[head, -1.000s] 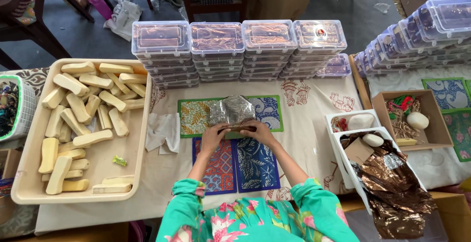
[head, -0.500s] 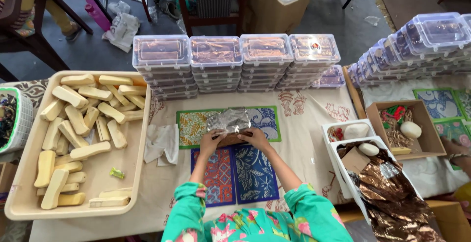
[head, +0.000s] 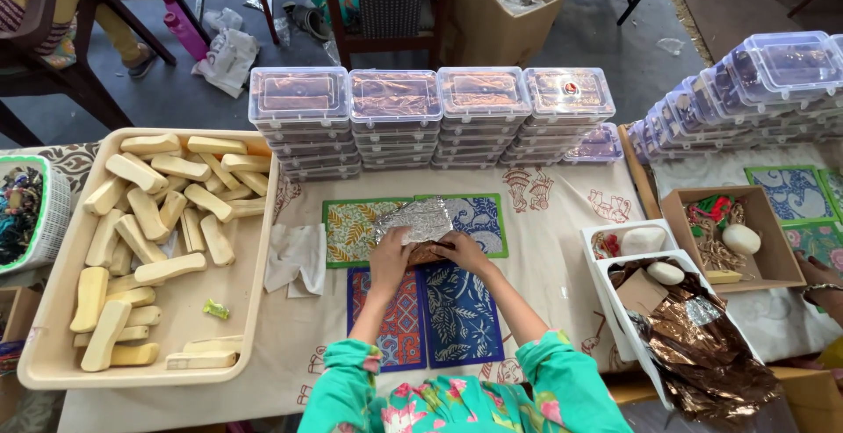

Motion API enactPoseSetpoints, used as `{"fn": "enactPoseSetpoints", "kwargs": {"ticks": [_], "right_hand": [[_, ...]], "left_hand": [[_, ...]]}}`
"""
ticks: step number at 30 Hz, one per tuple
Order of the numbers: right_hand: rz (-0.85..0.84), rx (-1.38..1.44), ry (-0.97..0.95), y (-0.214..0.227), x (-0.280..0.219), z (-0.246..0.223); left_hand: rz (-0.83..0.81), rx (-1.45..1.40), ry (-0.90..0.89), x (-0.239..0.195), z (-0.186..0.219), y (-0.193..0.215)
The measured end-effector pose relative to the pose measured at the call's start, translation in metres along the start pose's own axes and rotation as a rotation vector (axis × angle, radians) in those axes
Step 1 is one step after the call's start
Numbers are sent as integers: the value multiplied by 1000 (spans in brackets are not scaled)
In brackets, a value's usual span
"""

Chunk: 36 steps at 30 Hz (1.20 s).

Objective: The person wipes a wooden block with a white cloth, then wraps it in brown foil. The wrapped item is placed into a clear plastic container, which is then closed and set aside.

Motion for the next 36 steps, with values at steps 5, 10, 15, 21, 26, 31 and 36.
{"fn": "enactPoseSetpoints", "kwargs": {"ticks": [5, 10, 15, 21, 26, 31, 36], "right_hand": [[-12, -46, 90, -2, -1, 7], [33, -77, 107, -19, -4, 22], [45, -100, -210, -26, 12, 27], [376, -327, 97, 4, -11, -49], [253, -312, 374, 24, -35, -70], [106, -354, 222, 12, -39, -52], [118, -434, 296, 13, -29, -50]], "left_hand": [[-256, 107, -175, -9, 14, -8], [-255, 180, -212, -27, 15, -4], [-286, 204, -227, -19, 17, -3], [-310, 285, -225, -20, -3, -23], [-329, 273, -246, -12, 4, -13], [-323, 268, -244, -15, 4, -15], [-370, 267, -216, -9, -3, -20]]}}
Point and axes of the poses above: each hand's wrist, its own x-axis towards the middle knuckle, its own y-axis out of the back of the hand, z = x × y, the point moved 1 cm from there along x, towards the middle knuckle, and after that the axes turned 2 degrees about y, right-handed, at the moved point
